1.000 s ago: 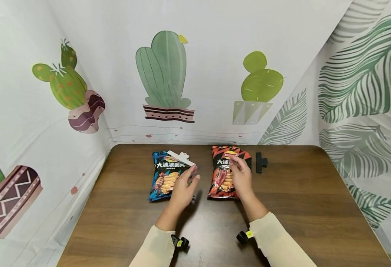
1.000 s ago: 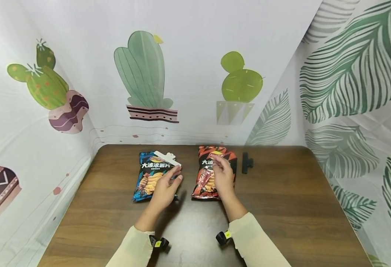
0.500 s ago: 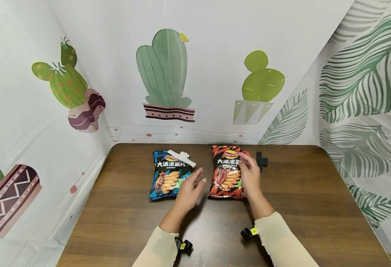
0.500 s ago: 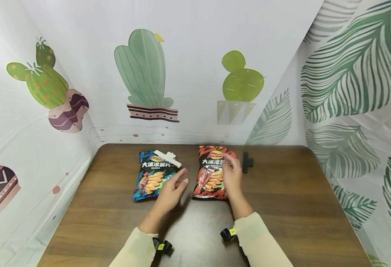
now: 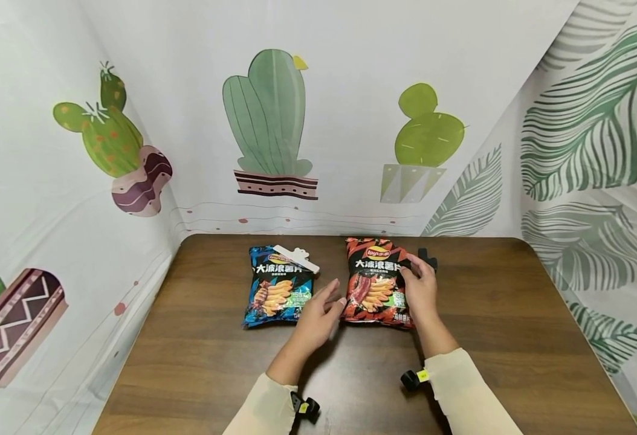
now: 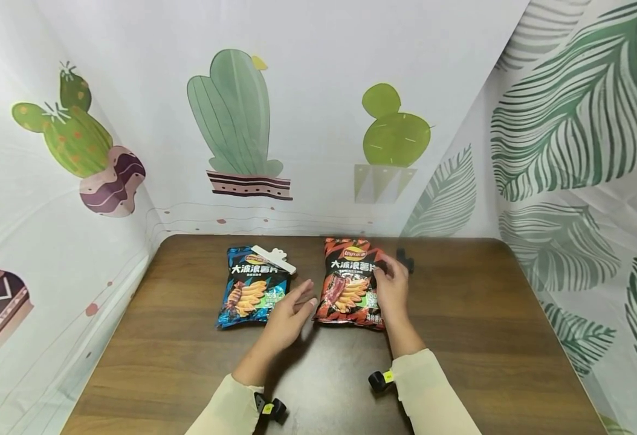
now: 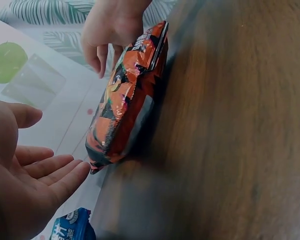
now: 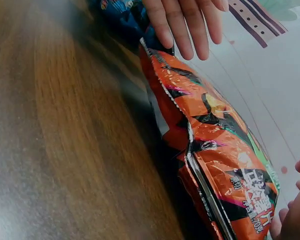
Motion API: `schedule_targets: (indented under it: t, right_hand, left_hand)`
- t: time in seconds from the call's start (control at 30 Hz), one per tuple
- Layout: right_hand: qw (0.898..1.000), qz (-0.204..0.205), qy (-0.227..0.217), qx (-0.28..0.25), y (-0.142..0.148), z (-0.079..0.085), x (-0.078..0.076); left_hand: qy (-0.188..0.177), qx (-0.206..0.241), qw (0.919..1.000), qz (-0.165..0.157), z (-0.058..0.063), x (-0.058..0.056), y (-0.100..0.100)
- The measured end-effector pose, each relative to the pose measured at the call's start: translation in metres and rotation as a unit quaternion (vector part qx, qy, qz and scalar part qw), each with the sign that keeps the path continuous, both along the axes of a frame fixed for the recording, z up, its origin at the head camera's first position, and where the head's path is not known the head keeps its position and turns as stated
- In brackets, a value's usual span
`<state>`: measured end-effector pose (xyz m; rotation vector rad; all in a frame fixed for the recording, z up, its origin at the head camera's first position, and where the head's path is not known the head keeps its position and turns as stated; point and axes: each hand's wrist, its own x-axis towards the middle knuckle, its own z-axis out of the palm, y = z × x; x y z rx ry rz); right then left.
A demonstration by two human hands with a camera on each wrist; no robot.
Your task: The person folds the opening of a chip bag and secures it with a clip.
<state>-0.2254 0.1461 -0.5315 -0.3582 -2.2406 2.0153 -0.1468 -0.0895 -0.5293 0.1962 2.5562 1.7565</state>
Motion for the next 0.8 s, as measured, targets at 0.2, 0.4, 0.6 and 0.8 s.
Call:
schedule_targets:
  t: [0.2,0.4,0.6,0.8]
  right_hand:
    - [1.000,0.004,-0.022,0.007,0.005,-0.004,-0.001]
    - [0.998,0.024,-0.052,0.013,0.010,-0.006,-0.001]
    - [0.996,0.050,-0.075,0.000,0.011,-0.009,-0.001]
    - [0.992,0.074,-0.102,-0.012,0.011,-0.009,0.001]
  left_hand:
    - [-0.008,-0.009,0.9998,-0.014,-0.004,0.003,0.006]
    - [-0.016,-0.013,0.9996,-0.018,-0.008,0.004,0.013]
    - [-0.012,-0.013,0.9997,-0.017,-0.014,0.003,0.018]
    - [-0.016,-0.062,0.9979,-0.009,-0.021,0.003,0.018]
